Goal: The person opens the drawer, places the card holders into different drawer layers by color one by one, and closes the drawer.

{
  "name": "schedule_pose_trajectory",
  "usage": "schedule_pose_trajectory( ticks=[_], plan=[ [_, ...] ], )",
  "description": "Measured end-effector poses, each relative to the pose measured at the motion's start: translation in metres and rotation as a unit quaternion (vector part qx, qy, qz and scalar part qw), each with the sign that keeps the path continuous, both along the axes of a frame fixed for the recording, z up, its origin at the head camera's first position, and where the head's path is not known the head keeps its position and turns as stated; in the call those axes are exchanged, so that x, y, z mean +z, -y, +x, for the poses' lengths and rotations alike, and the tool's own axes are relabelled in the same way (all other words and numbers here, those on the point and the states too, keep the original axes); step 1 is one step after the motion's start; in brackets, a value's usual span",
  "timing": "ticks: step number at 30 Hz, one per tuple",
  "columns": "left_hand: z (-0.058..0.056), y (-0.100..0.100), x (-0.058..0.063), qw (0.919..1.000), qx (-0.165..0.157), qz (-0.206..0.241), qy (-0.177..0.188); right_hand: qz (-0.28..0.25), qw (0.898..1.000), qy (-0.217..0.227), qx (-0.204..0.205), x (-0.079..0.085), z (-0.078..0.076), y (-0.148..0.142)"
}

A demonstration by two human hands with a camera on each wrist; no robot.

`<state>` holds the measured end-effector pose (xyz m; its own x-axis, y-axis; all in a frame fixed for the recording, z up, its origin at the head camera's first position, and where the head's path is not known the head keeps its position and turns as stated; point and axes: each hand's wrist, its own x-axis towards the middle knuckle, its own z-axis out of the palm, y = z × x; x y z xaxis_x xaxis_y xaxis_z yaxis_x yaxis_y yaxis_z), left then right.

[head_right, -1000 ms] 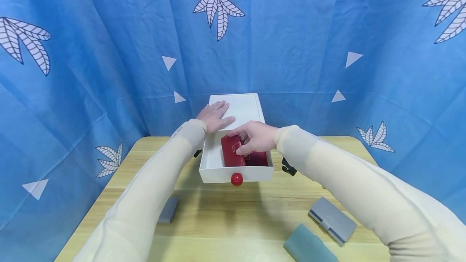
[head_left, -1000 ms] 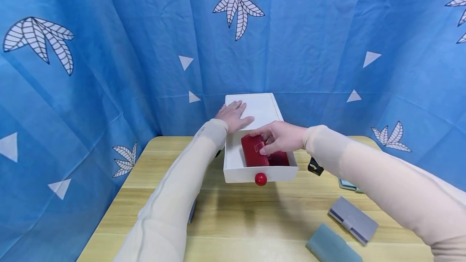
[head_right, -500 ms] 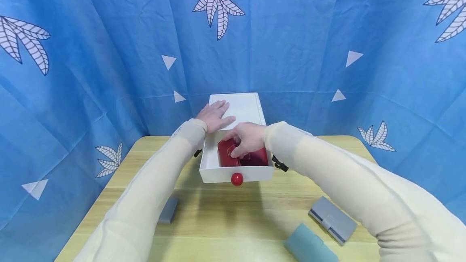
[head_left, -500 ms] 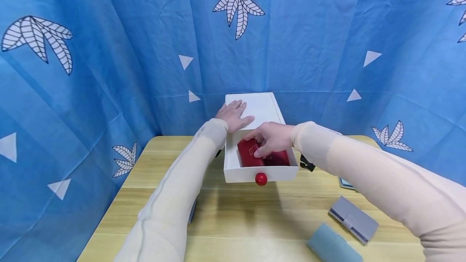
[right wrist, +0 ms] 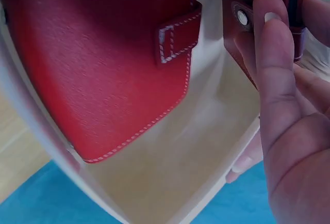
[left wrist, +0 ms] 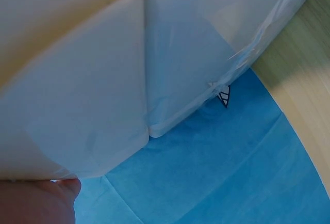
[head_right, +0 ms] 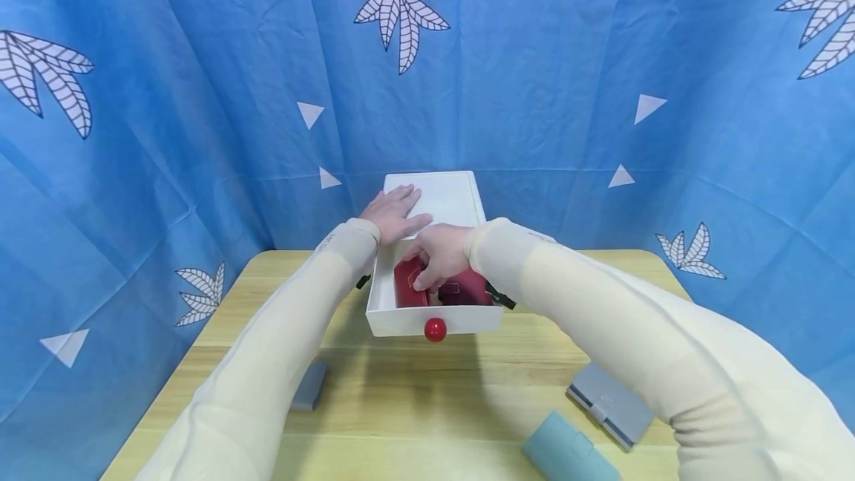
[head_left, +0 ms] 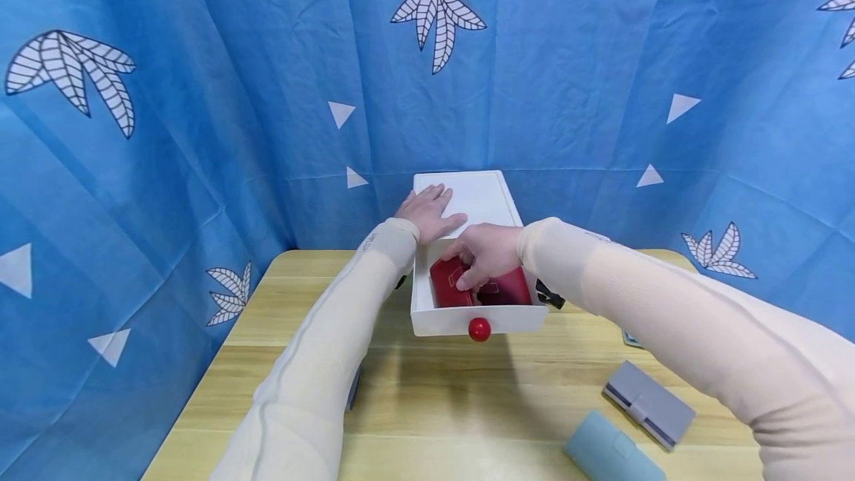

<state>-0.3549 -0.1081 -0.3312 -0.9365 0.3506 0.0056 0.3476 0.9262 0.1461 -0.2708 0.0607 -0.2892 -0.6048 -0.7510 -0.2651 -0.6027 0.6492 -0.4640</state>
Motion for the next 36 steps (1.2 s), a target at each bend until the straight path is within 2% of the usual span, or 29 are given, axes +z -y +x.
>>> schedule_pose_trajectory(
  ticks=[5, 16, 21, 29, 36],
  plan=[
    [0.002, -0.001, 0.001, 1.0, 0.006, 0.004, 0.003, 0.011, 1.0, 0.013, 0.005, 0.002, -0.001, 0.007],
    [0.005, -0.001, 0.001, 0.9999, 0.012, 0.01, 0.005, -0.015, 0.998, 0.054, -0.024, -0.002, 0.0, 0.015],
    [0.003, -0.001, 0.0, 0.9999, 0.009, 0.005, 0.004, -0.007, 0.997, 0.071, -0.04, -0.003, 0.001, 0.016],
    [0.002, -0.001, -0.001, 1.0, 0.004, 0.002, 0.002, 0.041, 0.998, 0.037, -0.035, -0.006, 0.001, 0.016],
    [0.002, -0.001, 0.0, 1.0, 0.002, 0.005, 0.0, 0.039, 0.999, 0.023, -0.029, -0.006, 0.004, 0.019]
  ],
)
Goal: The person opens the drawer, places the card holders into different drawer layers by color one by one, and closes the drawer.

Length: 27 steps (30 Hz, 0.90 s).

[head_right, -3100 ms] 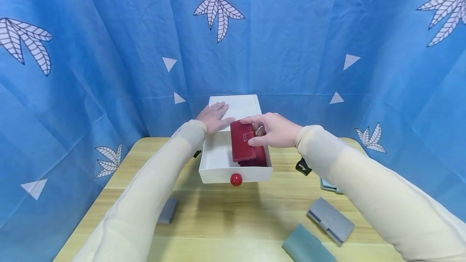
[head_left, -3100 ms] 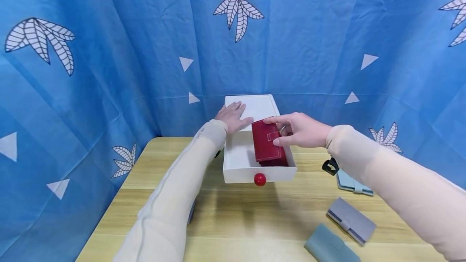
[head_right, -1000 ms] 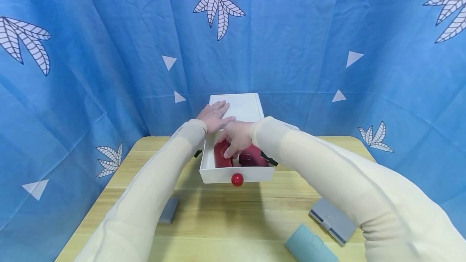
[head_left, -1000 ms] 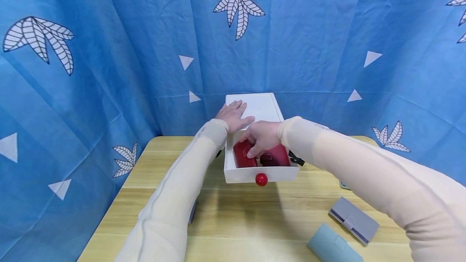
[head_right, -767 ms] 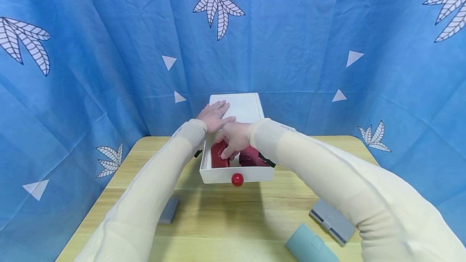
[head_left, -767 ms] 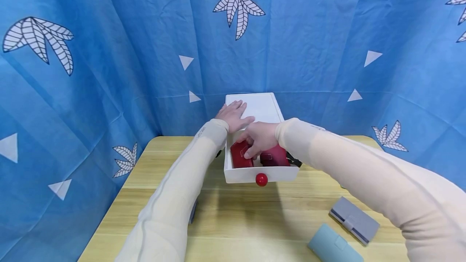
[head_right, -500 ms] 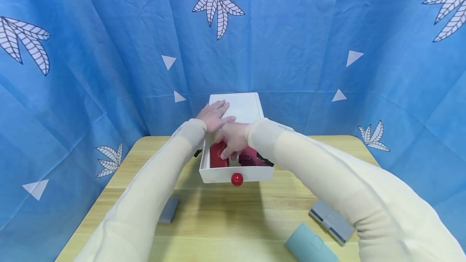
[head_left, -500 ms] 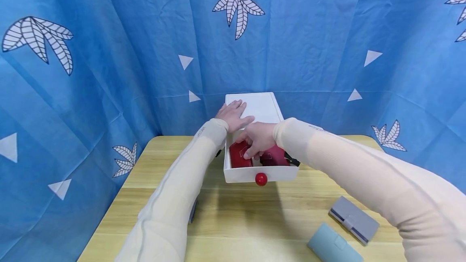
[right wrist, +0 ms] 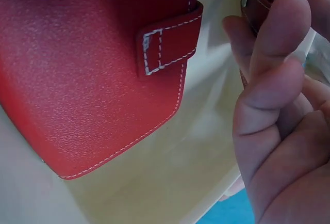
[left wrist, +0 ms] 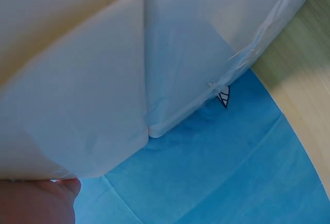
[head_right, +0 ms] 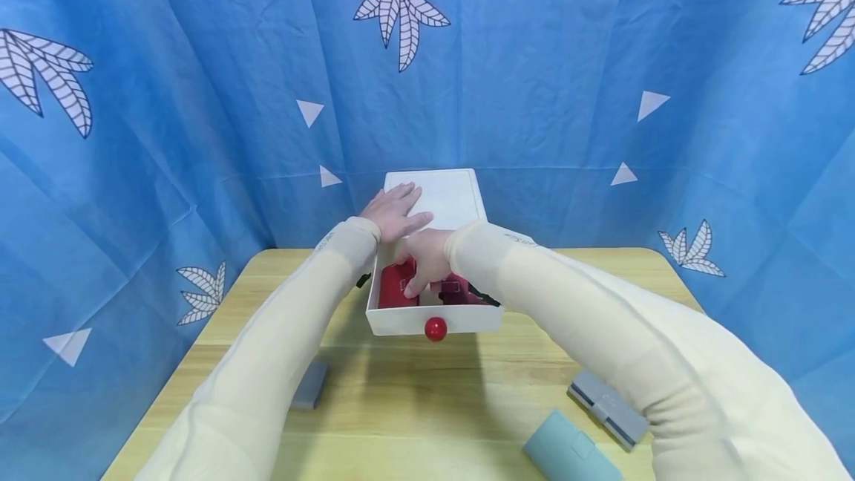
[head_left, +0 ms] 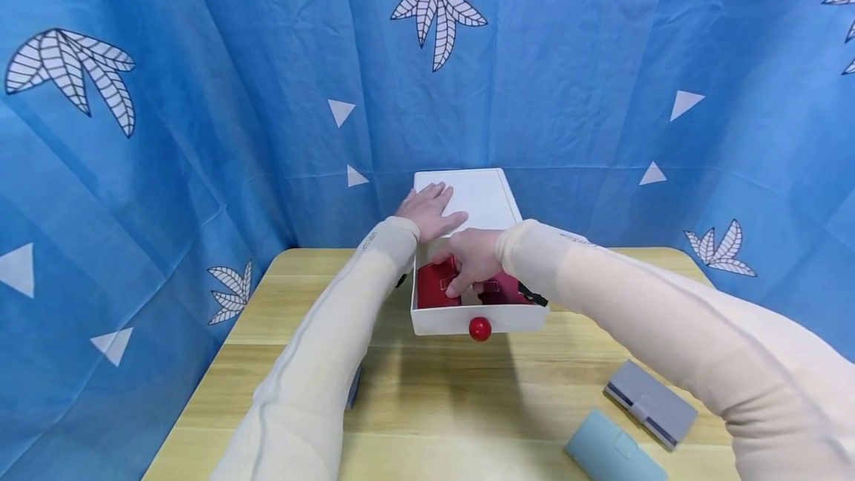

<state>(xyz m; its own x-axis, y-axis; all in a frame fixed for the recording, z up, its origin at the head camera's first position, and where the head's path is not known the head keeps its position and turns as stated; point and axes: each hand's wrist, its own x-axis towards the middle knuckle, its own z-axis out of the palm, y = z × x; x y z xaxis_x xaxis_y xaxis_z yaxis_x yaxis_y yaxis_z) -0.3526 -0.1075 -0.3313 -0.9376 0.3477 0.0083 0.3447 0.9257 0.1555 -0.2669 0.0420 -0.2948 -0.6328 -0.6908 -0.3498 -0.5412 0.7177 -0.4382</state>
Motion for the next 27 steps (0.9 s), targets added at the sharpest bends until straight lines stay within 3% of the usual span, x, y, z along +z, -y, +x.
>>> schedule_pose_trajectory(
  ticks=[8, 18, 27],
  plan=[
    [-0.001, 0.0, 0.0, 1.0, 0.002, -0.007, 0.001, 0.053, 0.998, -0.009, -0.029, 0.001, 0.003, 0.002],
    [-0.001, -0.001, 0.0, 1.0, -0.001, -0.009, 0.001, 0.086, 0.995, -0.027, -0.033, -0.008, -0.003, 0.006],
    [-0.002, 0.0, -0.001, 1.0, 0.004, -0.003, 0.004, 0.112, 0.988, -0.103, 0.003, -0.01, -0.004, 0.008]
  ],
)
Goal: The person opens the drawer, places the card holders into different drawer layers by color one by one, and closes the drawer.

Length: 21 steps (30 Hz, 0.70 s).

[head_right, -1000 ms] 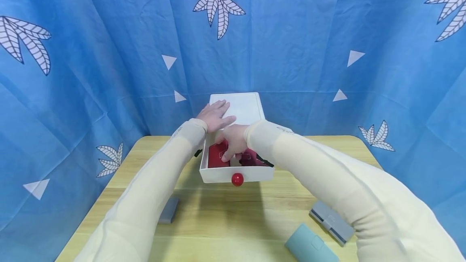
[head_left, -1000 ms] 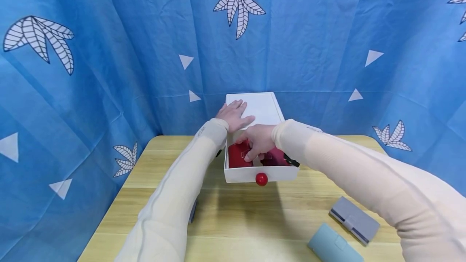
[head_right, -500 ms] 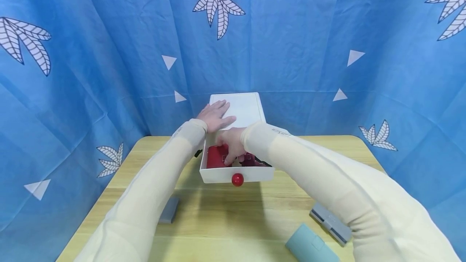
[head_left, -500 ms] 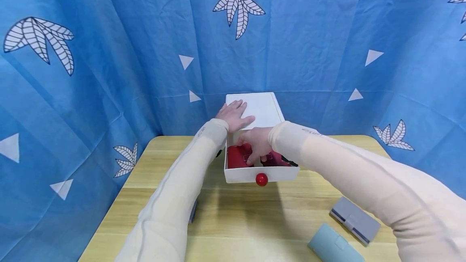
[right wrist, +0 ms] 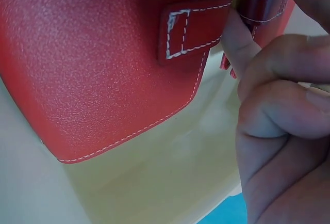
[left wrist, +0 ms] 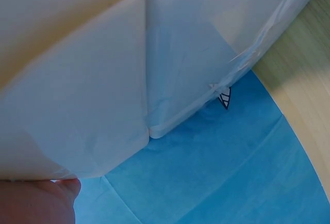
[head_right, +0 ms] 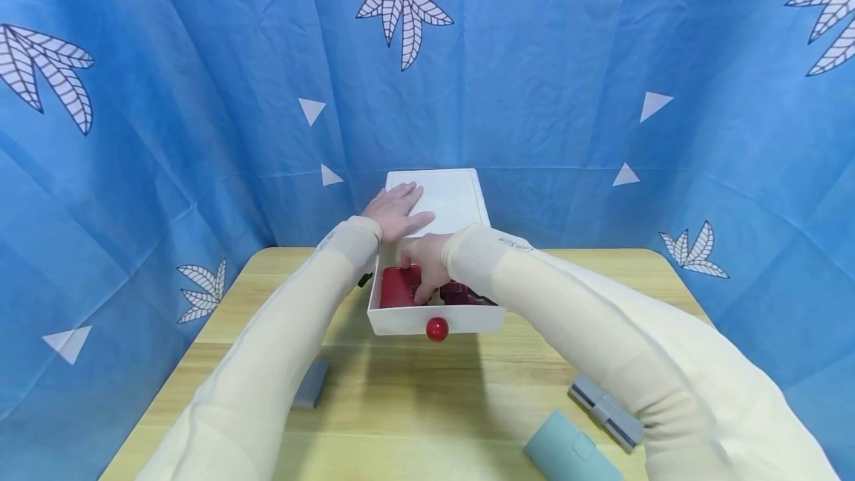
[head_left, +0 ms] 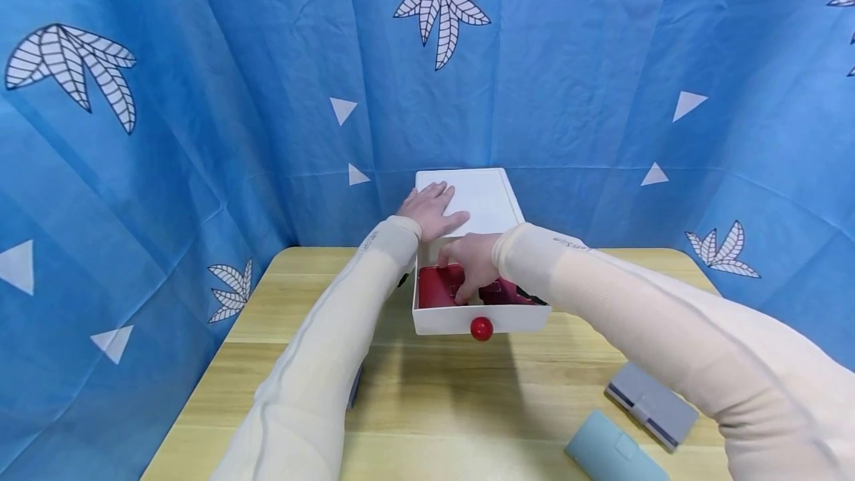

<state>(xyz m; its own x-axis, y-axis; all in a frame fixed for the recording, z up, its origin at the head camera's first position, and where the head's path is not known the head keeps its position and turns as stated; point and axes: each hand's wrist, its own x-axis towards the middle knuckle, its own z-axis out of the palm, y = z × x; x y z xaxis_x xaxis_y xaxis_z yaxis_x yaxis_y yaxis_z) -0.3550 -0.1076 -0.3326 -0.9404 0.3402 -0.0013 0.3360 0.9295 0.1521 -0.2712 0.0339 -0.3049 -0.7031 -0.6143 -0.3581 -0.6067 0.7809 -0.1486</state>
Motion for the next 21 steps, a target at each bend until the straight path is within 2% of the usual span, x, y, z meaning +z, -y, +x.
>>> schedule_pose_trajectory(
  ticks=[12, 21],
  plan=[
    [0.003, 0.0, 0.001, 1.0, -0.005, 0.002, -0.003, 0.001, 1.0, -0.013, 0.0, -0.003, -0.003, -0.002],
    [0.002, 0.001, 0.001, 0.9999, -0.009, 0.004, -0.007, -0.044, 0.999, 0.008, -0.018, 0.013, 0.005, -0.014]
  ],
)
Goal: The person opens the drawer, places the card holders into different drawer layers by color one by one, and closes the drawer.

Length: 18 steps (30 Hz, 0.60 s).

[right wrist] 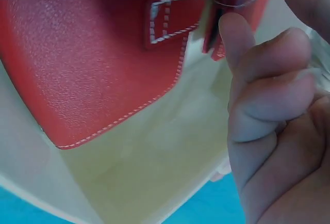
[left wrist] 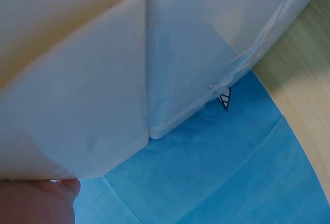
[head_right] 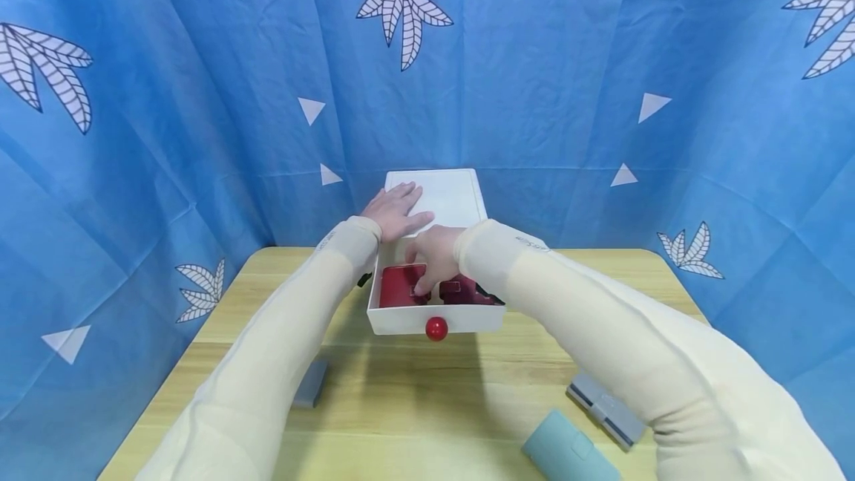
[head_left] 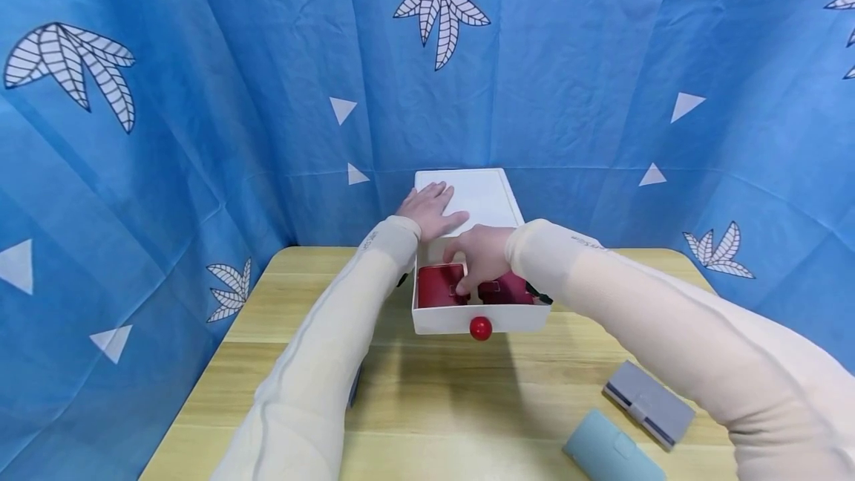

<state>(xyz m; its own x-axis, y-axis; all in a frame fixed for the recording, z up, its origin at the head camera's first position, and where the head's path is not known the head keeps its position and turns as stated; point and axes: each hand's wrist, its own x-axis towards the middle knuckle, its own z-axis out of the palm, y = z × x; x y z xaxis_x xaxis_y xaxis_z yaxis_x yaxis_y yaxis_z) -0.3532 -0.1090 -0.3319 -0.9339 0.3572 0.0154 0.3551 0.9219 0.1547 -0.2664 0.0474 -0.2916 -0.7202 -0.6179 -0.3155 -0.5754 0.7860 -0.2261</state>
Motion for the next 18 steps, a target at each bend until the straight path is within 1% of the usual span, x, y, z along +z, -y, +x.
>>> schedule_pose_trajectory(
  ticks=[4, 8, 14, 18],
  plan=[
    [0.0, 0.001, 0.0, 1.0, 0.001, 0.002, -0.001, -0.036, 0.999, 0.006, 0.021, 0.008, 0.005, -0.006],
    [0.0, 0.0, 0.0, 1.0, 0.003, 0.006, 0.003, -0.078, 0.996, 0.007, 0.047, 0.012, 0.011, -0.015],
    [0.0, 0.0, 0.0, 0.9999, 0.007, 0.008, 0.007, -0.149, 0.987, 0.031, 0.049, 0.013, 0.025, -0.032],
    [0.001, 0.0, 0.001, 0.9999, 0.007, 0.011, 0.009, -0.181, 0.981, 0.035, 0.056, 0.009, 0.034, -0.042]
  ],
)
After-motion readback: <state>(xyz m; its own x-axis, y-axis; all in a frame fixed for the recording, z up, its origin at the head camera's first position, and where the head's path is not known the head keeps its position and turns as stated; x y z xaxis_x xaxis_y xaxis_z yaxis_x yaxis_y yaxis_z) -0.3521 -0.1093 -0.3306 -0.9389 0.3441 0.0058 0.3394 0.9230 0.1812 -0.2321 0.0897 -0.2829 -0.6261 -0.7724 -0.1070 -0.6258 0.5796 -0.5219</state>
